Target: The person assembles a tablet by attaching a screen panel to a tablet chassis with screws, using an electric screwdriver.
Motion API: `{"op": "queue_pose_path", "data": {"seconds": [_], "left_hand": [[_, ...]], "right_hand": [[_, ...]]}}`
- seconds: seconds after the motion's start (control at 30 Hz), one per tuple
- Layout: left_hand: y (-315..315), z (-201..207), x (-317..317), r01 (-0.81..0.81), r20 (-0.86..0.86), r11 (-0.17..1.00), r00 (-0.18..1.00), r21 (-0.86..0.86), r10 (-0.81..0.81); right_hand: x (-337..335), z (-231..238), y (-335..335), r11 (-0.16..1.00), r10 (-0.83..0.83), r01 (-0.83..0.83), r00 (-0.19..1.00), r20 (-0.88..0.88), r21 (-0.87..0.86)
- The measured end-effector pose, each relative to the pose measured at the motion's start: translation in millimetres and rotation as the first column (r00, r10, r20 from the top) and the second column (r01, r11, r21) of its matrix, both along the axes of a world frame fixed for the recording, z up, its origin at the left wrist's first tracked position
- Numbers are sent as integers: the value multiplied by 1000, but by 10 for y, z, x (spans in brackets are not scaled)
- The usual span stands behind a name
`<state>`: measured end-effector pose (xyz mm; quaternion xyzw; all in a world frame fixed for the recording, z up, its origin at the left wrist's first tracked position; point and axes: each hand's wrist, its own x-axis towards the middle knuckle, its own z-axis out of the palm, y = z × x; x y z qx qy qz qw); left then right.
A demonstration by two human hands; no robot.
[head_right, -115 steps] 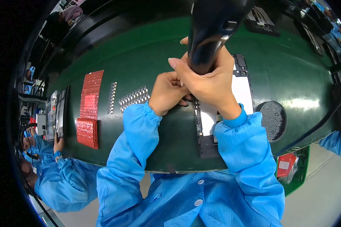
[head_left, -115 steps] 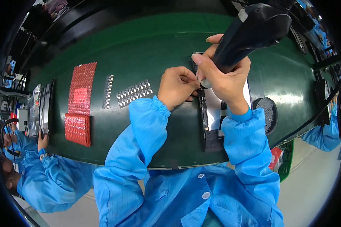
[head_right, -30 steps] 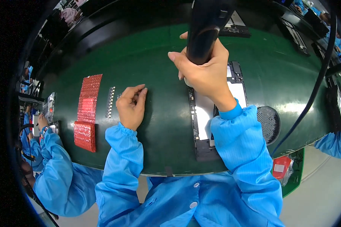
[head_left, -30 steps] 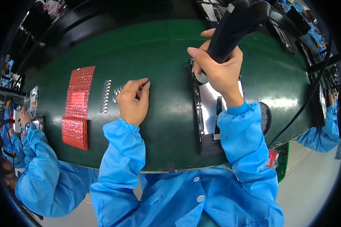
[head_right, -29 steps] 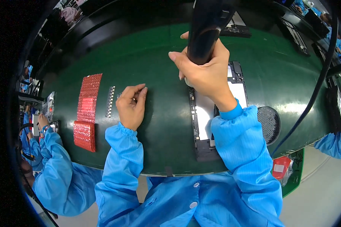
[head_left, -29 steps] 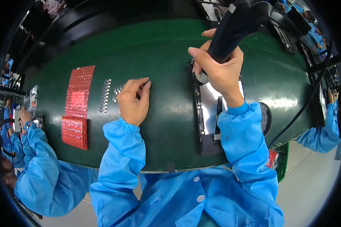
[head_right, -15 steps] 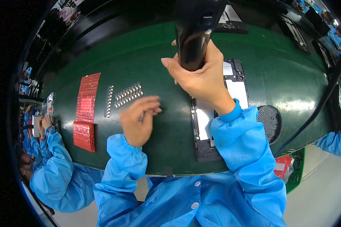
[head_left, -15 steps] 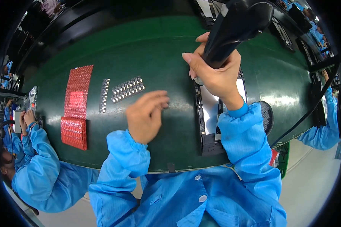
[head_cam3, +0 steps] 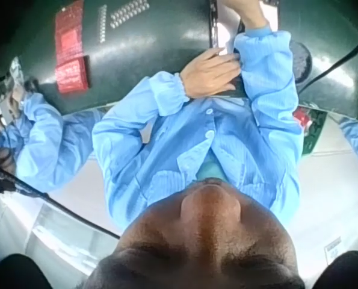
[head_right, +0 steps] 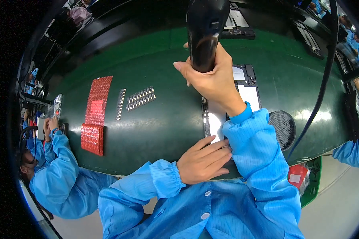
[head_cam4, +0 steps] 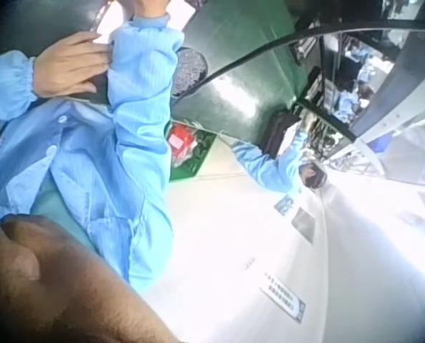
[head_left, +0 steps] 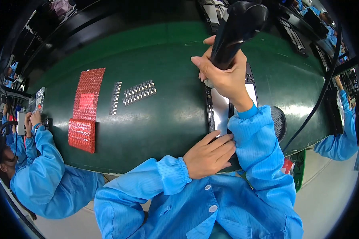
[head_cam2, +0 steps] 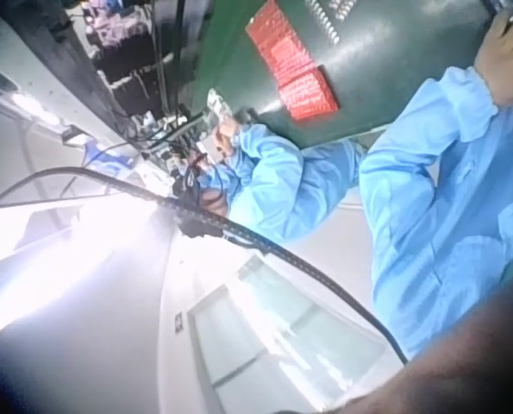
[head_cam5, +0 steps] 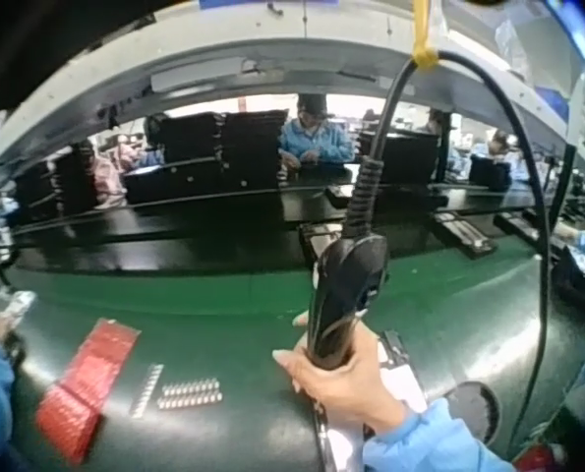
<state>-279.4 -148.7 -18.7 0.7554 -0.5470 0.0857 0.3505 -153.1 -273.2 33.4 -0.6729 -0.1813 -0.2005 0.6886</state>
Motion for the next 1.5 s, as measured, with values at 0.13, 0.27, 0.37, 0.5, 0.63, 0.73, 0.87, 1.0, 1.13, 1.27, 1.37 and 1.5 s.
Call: {"op": "queue_pose_path", "data": {"seconds": [0.13,0.27,0.37,0.5,0.63,0.73,0.87,1.0,1.13,1.27,1.37,1.5], "left_hand": [[-50,-57,4,-12,28,999,1000,30,11],[-126,-128,-47,-80,67,996,995,39,77],[-110,-150,-64,-128,101,991,987,44,123],[44,-103,-14,-234,99,970,969,66,227],[208,46,279,-393,131,913,916,106,379],[234,149,639,-560,132,812,828,163,545],[352,275,1430,-681,149,618,710,391,688],[563,262,2312,-814,375,449,572,369,730],[458,276,2824,-873,547,262,467,412,695],[-219,259,2835,-666,484,604,741,438,466],[-733,202,2966,-638,591,607,741,474,318],[-991,142,3235,-703,594,515,702,490,393]], "right_hand": [[1,-21,28,999,20,-20,1000,14,-26],[8,-35,18,999,-31,31,999,23,-16],[-16,46,-27,998,-65,65,997,31,5],[-268,296,-325,986,-44,40,999,21,163],[-569,237,-650,974,77,-77,997,5,213],[-762,222,-698,982,20,0,995,-100,191],[-877,292,-781,988,42,-17,986,-162,153],[-911,353,-740,995,64,-33,941,-334,96],[-909,188,-706,984,91,-38,947,-309,172],[-940,104,-704,985,72,-21,954,-290,173],[-947,82,-741,987,52,-11,965,-257,160],[-969,-3,-774,990,16,23,960,-280,136]]}}
